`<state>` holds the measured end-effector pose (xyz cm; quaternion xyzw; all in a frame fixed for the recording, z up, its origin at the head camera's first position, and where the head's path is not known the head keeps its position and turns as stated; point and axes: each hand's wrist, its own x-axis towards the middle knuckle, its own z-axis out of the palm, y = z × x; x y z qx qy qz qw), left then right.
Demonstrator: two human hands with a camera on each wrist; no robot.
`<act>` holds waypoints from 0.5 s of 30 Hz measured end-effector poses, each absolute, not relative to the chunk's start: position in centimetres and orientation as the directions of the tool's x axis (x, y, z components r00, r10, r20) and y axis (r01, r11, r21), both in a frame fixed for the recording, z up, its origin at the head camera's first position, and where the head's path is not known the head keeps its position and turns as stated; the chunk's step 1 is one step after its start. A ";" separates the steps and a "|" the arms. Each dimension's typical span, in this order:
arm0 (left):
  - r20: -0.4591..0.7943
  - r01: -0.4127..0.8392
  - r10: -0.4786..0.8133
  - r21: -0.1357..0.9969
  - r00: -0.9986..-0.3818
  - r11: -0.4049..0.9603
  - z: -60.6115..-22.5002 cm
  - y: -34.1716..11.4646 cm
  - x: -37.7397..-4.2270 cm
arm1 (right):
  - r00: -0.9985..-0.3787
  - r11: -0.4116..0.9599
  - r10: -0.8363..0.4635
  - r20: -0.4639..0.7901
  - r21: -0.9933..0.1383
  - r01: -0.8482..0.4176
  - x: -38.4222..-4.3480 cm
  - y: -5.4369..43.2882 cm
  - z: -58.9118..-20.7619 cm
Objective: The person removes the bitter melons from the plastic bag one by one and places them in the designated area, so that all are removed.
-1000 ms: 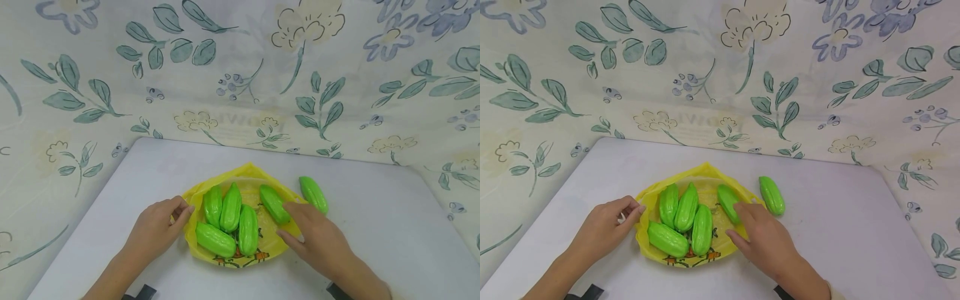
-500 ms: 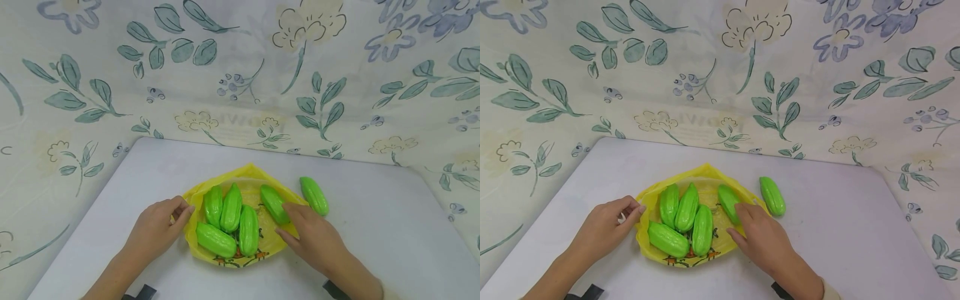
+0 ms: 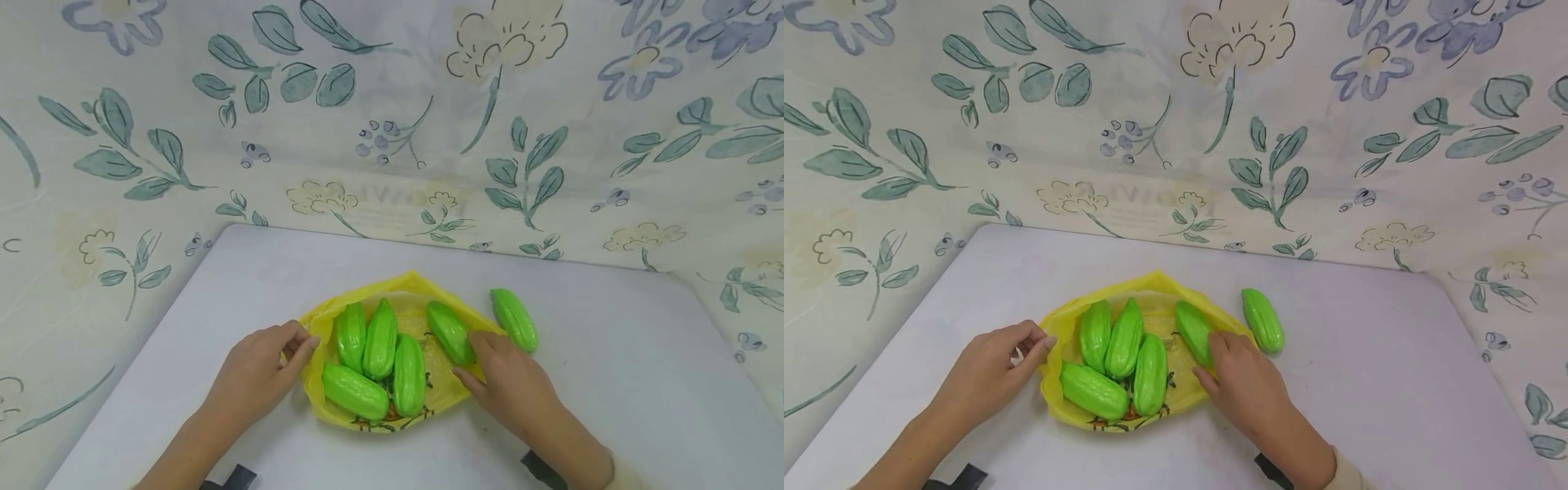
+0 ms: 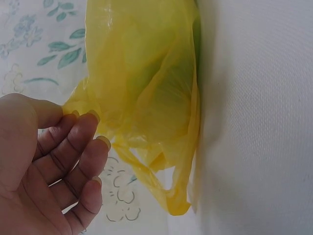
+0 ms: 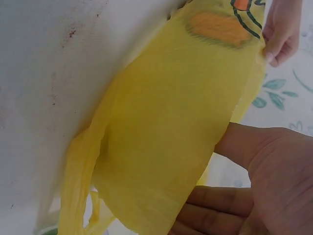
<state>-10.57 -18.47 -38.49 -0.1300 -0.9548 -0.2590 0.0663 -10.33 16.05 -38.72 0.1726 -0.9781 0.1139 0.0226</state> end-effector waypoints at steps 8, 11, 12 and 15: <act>0.198 0.289 0.218 0.479 -0.956 0.829 -38.6 -18.6 -10.5 | -0.948 0.924 -0.314 0.051 -0.212 -0.317 -10.8 15.8 -38.9; 0.196 0.289 0.220 0.479 -0.956 0.829 -38.6 -18.5 -10.6 | -0.952 0.930 -0.303 0.044 -0.202 -0.306 -11.1 15.8 -39.1; 0.194 0.288 0.219 0.480 -0.956 0.829 -38.6 -18.5 -10.6 | -0.953 0.932 -0.300 0.038 -0.201 -0.301 -11.1 15.8 -39.1; 0.192 0.285 0.218 0.481 -0.957 0.829 -38.5 -18.5 -10.6 | -0.956 0.936 -0.291 0.029 -0.197 -0.291 -11.4 15.8 -39.4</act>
